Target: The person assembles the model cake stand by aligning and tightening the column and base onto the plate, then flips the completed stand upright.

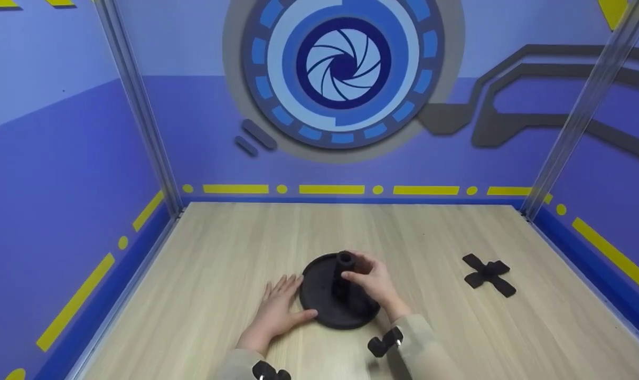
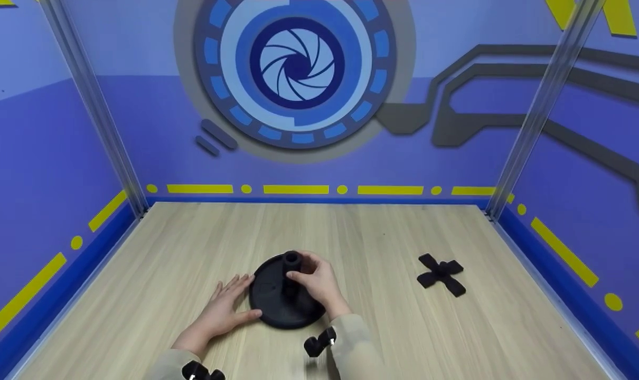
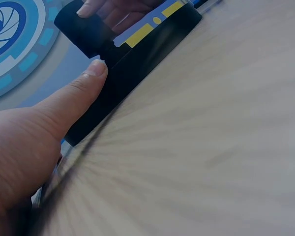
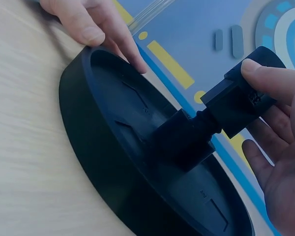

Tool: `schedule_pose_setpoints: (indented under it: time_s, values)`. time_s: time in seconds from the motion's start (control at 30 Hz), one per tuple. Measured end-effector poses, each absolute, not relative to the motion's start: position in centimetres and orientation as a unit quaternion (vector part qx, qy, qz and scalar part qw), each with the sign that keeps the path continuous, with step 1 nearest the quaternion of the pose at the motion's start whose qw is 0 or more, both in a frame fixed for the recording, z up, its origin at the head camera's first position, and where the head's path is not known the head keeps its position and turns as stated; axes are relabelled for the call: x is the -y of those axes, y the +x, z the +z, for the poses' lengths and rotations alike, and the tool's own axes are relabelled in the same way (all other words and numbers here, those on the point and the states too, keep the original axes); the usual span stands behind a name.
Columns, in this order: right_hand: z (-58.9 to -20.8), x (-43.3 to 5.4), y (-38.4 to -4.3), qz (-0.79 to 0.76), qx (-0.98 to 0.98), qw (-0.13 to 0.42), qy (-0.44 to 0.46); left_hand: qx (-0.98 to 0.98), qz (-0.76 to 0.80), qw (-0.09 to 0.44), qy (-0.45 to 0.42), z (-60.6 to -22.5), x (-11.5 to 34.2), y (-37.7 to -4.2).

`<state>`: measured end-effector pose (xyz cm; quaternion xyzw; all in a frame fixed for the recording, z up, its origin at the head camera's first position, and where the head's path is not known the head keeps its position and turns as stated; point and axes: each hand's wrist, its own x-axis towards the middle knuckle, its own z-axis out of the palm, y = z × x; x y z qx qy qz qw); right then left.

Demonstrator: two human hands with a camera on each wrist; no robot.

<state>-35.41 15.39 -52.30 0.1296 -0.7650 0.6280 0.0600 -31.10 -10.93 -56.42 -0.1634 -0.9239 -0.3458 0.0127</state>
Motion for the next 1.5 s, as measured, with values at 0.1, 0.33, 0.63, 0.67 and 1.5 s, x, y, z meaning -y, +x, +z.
schedule_pose_setpoints:
  time_s: [0.1,0.33,0.63,0.67,1.5]
  values:
    - [-52.5,-15.5,-35.4,0.625,0.767,0.056,0.135,0.925,-0.344,0.011,-0.162,-56.4,10.9,-31.1]
    - [-52.7,-15.7,-35.7,0.646,0.746,0.028,0.157,0.927,-0.335,0.019,-0.168,-56.5,11.0,-31.0]
    - [-52.2,-16.0,-35.6,0.598,0.777,0.037,0.192,0.929,-0.33,0.025,-0.168,-56.3,11.0,-31.0]
    - [-52.2,-15.9,-35.6,0.595,0.779,0.04,0.192,0.929,-0.33,0.026,-0.168,-56.3,10.9,-31.0]
    - [-53.1,-14.3,-35.3,0.58,0.797,0.128,0.107,0.925,-0.34,0.02,-0.169,-56.4,10.9,-31.0]
